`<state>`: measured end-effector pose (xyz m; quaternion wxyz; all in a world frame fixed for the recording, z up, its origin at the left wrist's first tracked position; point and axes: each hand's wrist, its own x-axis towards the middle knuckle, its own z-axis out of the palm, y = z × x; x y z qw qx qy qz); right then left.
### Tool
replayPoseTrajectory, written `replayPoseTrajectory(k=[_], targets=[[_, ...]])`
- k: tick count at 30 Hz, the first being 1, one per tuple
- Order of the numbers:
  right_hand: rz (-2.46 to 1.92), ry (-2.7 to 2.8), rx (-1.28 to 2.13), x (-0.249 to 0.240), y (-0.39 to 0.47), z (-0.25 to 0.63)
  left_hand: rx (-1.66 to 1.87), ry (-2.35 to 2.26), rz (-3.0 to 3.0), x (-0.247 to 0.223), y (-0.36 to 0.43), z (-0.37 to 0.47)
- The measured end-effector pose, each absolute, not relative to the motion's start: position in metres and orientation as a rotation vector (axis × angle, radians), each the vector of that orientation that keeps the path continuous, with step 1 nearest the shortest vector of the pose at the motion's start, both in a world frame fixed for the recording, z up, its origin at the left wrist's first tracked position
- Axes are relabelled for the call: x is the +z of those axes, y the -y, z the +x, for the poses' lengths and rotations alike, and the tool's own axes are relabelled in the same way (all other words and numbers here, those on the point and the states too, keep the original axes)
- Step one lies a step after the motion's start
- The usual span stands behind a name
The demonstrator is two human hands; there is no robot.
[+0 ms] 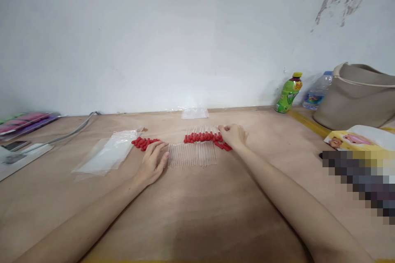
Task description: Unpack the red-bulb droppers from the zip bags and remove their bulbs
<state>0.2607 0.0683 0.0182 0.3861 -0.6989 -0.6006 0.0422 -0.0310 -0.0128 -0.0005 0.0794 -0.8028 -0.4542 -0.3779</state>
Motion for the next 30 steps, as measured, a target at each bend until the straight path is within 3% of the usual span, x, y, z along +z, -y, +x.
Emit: replayPoseTrajectory(k=[4,12,22,30], targets=[[-1.653,1.535,0.133,0.022,-0.055,0.258,-1.075,1.246,-2.406,0.0,0.013,-0.031],[-0.912,1.955,-0.098,-0.004,0.003,0.236,-0.815,0.943,-2.375,0.002,0.019,-0.013],[-0.828,2.058,-0.151,-0.009,0.013,0.224,-0.834,0.754,-2.473,-0.001,0.016,0.001],[-0.794,2.157,-0.378,-0.011,0.016,0.201,-0.83,0.68,-2.42,-0.005,0.015,0.003]])
